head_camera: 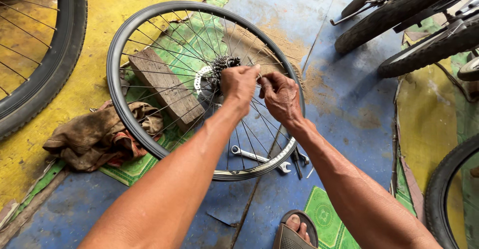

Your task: The person works on a bicycle wheel, adjusting the hub and spokes by hand and using a hammer to tap the hub area. They retrieve a hammer from a tool basket and later handle a bicycle brake caliper, positioning it near the wheel.

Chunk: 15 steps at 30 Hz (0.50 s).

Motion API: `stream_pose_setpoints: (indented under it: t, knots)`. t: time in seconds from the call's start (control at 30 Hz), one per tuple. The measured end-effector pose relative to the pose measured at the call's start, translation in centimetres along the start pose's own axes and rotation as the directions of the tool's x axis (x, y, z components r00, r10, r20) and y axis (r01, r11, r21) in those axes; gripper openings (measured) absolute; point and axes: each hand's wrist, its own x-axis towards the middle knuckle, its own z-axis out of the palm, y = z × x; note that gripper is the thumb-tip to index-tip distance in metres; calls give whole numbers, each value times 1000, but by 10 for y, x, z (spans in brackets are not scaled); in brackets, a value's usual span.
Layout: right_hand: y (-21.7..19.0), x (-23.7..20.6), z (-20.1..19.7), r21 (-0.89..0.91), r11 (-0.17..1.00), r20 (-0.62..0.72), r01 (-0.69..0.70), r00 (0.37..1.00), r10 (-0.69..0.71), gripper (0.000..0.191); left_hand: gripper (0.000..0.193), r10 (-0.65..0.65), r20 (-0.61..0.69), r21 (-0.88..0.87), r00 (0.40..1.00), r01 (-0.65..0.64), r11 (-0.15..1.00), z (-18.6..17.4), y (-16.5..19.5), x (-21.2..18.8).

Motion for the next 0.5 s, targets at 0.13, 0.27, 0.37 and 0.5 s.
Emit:
stream_pose_setpoints:
  t: [0.13, 0.27, 0.37, 0.5]
  knots:
    - [-6, 0, -6, 515, 775, 338, -366, 918, 209, 20, 15, 10, -20, -96, 1000, -12, 995, -15, 3, 6]
    - [-10, 2, -14, 662, 511, 549, -549, 819, 167, 19, 17, -4, -73, -176, 997, -9, 984, -21, 9, 10]
    - [-9, 3, -15, 655, 516, 563, -552, 812, 154, 19, 18, 9, -76, -167, 997, -21, 986, -22, 12, 14]
    - [-10, 6, -14, 626, 560, 567, -543, 809, 152, 22, 22, -30, -127, -172, 991, 8, 985, -24, 14, 18]
